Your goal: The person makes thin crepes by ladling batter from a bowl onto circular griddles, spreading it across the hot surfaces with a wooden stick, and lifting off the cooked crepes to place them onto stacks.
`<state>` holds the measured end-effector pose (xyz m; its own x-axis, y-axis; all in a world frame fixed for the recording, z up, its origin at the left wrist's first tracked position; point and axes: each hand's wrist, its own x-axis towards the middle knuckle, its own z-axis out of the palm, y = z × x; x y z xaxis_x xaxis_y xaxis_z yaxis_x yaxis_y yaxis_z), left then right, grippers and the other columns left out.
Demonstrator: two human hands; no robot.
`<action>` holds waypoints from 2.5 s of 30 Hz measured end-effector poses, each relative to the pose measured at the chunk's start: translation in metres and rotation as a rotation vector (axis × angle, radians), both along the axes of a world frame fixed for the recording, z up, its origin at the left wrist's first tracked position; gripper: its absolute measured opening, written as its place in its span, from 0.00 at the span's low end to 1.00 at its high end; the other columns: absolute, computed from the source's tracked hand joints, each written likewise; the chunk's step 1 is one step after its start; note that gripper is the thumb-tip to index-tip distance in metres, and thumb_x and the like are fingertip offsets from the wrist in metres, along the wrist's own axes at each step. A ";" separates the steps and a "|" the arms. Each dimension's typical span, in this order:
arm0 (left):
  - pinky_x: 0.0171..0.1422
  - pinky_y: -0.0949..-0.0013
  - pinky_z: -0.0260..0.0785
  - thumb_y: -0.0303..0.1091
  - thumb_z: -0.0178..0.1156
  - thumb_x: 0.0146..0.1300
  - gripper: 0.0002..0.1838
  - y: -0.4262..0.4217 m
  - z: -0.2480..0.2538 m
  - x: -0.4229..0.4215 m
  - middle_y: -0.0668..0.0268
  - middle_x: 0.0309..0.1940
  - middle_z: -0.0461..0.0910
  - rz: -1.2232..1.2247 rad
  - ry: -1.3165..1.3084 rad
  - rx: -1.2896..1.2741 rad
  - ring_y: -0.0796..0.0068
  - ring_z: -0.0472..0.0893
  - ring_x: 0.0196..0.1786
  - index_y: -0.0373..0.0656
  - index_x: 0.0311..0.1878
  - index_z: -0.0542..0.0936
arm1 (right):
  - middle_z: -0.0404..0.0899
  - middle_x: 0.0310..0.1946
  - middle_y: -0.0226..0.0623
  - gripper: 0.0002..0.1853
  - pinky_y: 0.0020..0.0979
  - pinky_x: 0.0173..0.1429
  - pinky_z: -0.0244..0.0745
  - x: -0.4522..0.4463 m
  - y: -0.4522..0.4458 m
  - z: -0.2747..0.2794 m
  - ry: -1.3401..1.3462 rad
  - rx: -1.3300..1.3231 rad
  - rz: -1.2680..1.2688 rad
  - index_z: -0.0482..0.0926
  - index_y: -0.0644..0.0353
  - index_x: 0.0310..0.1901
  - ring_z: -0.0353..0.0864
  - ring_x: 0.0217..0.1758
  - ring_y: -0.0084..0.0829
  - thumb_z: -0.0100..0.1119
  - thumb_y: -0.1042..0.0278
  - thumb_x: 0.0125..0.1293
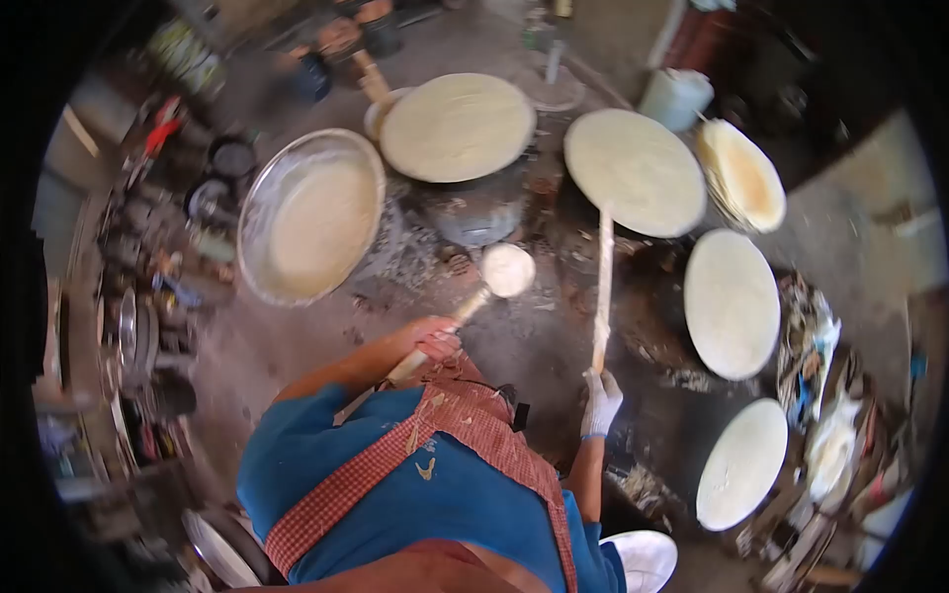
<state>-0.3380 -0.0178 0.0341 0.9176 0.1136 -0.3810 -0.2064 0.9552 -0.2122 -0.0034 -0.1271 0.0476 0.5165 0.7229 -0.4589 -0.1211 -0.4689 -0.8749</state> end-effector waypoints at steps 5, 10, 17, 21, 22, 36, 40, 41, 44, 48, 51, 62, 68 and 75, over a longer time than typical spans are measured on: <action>0.10 0.85 0.48 0.35 0.48 0.63 0.10 -0.044 0.066 -0.159 0.73 0.13 0.59 0.514 0.370 0.334 0.88 0.59 0.12 0.54 0.47 0.65 | 0.63 0.13 0.22 0.12 0.23 0.16 0.53 -0.106 0.128 -0.002 -0.310 0.132 0.564 0.76 0.62 0.28 0.58 0.14 0.16 0.58 0.60 0.54; 0.11 0.82 0.50 0.31 0.48 0.60 0.24 -0.015 0.063 -0.283 0.71 0.15 0.62 0.713 1.030 0.643 0.85 0.60 0.12 0.56 0.60 0.59 | 0.79 0.29 0.47 0.19 0.39 0.39 0.70 -0.276 0.256 0.051 -0.844 0.148 1.125 0.79 0.59 0.36 0.79 0.36 0.44 0.58 0.52 0.48; 0.10 0.74 0.49 0.26 0.51 0.56 0.14 0.047 -0.155 -0.419 0.67 0.12 0.61 0.260 1.302 0.163 0.79 0.60 0.10 0.42 0.47 0.66 | 0.80 0.30 0.43 0.15 0.37 0.39 0.73 -0.469 0.305 0.035 -1.537 0.023 1.742 0.81 0.53 0.32 0.80 0.32 0.40 0.55 0.51 0.51; 0.09 0.73 0.48 0.26 0.51 0.55 0.06 0.037 -0.175 -0.414 0.68 0.10 0.58 0.252 1.402 0.336 0.78 0.60 0.10 0.37 0.36 0.68 | 0.79 0.31 0.44 0.18 0.40 0.37 0.72 -0.460 0.285 0.043 -1.298 -0.137 1.614 0.78 0.54 0.37 0.79 0.34 0.41 0.48 0.50 0.56; 0.10 0.72 0.48 0.26 0.51 0.56 0.04 0.033 -0.207 -0.413 0.68 0.10 0.58 0.305 1.257 0.495 0.78 0.61 0.10 0.38 0.33 0.68 | 0.78 0.27 0.48 0.23 0.42 0.37 0.72 -0.449 0.272 0.014 -1.180 -0.015 1.582 0.80 0.57 0.31 0.78 0.32 0.46 0.50 0.42 0.53; 0.09 0.85 0.43 0.31 0.48 0.63 0.07 0.080 0.239 -0.419 0.76 0.12 0.56 1.004 0.596 0.479 0.91 0.56 0.12 0.48 0.44 0.66 | 0.76 0.24 0.49 0.18 0.40 0.31 0.71 -0.458 0.229 0.102 -0.875 0.558 0.917 0.77 0.62 0.33 0.77 0.25 0.45 0.58 0.53 0.54; 0.07 0.84 0.43 0.30 0.48 0.63 0.19 0.087 0.345 -0.429 0.75 0.12 0.57 0.756 0.914 0.978 0.89 0.55 0.09 0.57 0.56 0.60 | 0.77 0.27 0.51 0.19 0.35 0.35 0.71 -0.473 0.270 0.191 -0.706 0.810 0.698 0.76 0.65 0.41 0.77 0.26 0.41 0.59 0.58 0.54; 0.07 0.83 0.43 0.29 0.48 0.62 0.23 0.088 0.365 -0.432 0.75 0.12 0.57 0.775 1.024 1.114 0.89 0.54 0.08 0.59 0.59 0.57 | 0.77 0.27 0.50 0.18 0.31 0.34 0.71 -0.475 0.279 0.205 -0.504 0.799 0.659 0.76 0.66 0.41 0.77 0.26 0.33 0.62 0.61 0.52; 0.07 0.82 0.46 0.27 0.49 0.60 0.30 0.098 0.383 -0.442 0.75 0.12 0.58 0.766 1.209 1.365 0.88 0.55 0.08 0.62 0.63 0.54 | 0.78 0.26 0.37 0.16 0.25 0.31 0.69 -0.475 0.287 0.221 -0.427 0.760 0.645 0.76 0.66 0.40 0.72 0.25 0.20 0.62 0.64 0.52; 0.08 0.84 0.46 0.30 0.49 0.60 0.25 0.104 0.291 -0.458 0.77 0.14 0.61 0.575 1.130 1.166 0.89 0.57 0.09 0.58 0.61 0.59 | 0.69 0.18 0.22 0.15 0.20 0.21 0.60 -0.477 0.280 0.094 0.097 0.510 0.875 0.77 0.64 0.38 0.64 0.19 0.15 0.63 0.63 0.52; 0.08 0.84 0.45 0.32 0.49 0.62 0.11 0.119 0.212 -0.463 0.76 0.14 0.60 0.428 0.829 0.685 0.89 0.56 0.09 0.51 0.48 0.66 | 0.72 0.18 0.26 0.15 0.22 0.22 0.62 -0.446 0.217 0.055 -0.066 0.135 0.776 0.80 0.63 0.36 0.66 0.18 0.16 0.65 0.61 0.50; 0.06 0.83 0.47 0.32 0.48 0.62 0.02 0.165 0.179 -0.193 0.74 0.15 0.59 -0.098 0.384 0.782 0.86 0.56 0.08 0.49 0.33 0.67 | 0.78 0.28 0.39 0.23 0.29 0.39 0.70 -0.265 0.050 0.058 -0.241 0.010 0.255 0.77 0.63 0.42 0.74 0.31 0.26 0.61 0.51 0.54; 0.12 0.85 0.54 0.26 0.48 0.61 0.06 0.105 0.086 0.027 0.70 0.17 0.62 -0.454 0.242 -0.112 0.88 0.58 0.11 0.34 0.33 0.64 | 0.79 0.29 0.45 0.21 0.32 0.39 0.70 -0.214 -0.165 0.022 -0.434 -0.297 -0.090 0.79 0.59 0.37 0.78 0.34 0.37 0.57 0.47 0.52; 0.08 0.82 0.52 0.32 0.46 0.64 0.08 -0.086 0.067 0.285 0.70 0.15 0.61 -1.233 0.037 -0.053 0.85 0.58 0.11 0.38 0.33 0.66 | 0.78 0.25 0.46 0.21 0.39 0.34 0.71 -0.266 -0.327 0.037 -0.564 -0.867 -0.911 0.79 0.59 0.34 0.79 0.30 0.45 0.55 0.47 0.54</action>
